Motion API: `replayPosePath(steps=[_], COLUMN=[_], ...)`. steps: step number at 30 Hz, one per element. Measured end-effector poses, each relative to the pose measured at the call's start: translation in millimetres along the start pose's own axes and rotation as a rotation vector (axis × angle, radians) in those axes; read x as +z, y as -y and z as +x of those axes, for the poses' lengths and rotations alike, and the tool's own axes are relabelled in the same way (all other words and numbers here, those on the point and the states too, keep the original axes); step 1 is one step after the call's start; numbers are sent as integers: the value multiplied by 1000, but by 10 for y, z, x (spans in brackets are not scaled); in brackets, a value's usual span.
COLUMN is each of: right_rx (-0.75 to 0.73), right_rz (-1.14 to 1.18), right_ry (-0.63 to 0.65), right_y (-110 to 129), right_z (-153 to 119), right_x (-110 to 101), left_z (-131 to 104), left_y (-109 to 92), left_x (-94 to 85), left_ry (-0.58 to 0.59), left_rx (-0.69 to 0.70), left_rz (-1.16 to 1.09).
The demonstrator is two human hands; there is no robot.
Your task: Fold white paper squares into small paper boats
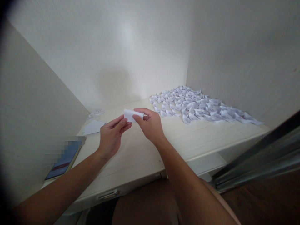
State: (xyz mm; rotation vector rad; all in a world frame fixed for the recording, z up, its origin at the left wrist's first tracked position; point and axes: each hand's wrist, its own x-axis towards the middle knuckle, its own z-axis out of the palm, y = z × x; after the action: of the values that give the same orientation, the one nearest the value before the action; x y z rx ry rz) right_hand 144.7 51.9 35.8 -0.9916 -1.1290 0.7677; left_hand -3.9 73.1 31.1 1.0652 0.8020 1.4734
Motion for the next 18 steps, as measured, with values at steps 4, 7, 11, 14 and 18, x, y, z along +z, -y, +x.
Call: replayPosePath(steps=[4,7,11,14,18], right_rx=[7,-1,-20,22,70], right_rz=[-23,-5,53,32,-71], right_ry=[-3,-27,-5,125,284], right_y=[23,7,-6,60,152], right_z=[-19,-6,33,33,8], right_x=[13,21,-13,-89,-194], left_z=[8,18,26,25,7], left_y=[8,27,34,9,-15], left_x=[-7,-18,-47,-75,-96], left_ry=[-2,11,58,164,310], left_rx=[15,36,127,240,374], left_rz=[15,21,113,279,459])
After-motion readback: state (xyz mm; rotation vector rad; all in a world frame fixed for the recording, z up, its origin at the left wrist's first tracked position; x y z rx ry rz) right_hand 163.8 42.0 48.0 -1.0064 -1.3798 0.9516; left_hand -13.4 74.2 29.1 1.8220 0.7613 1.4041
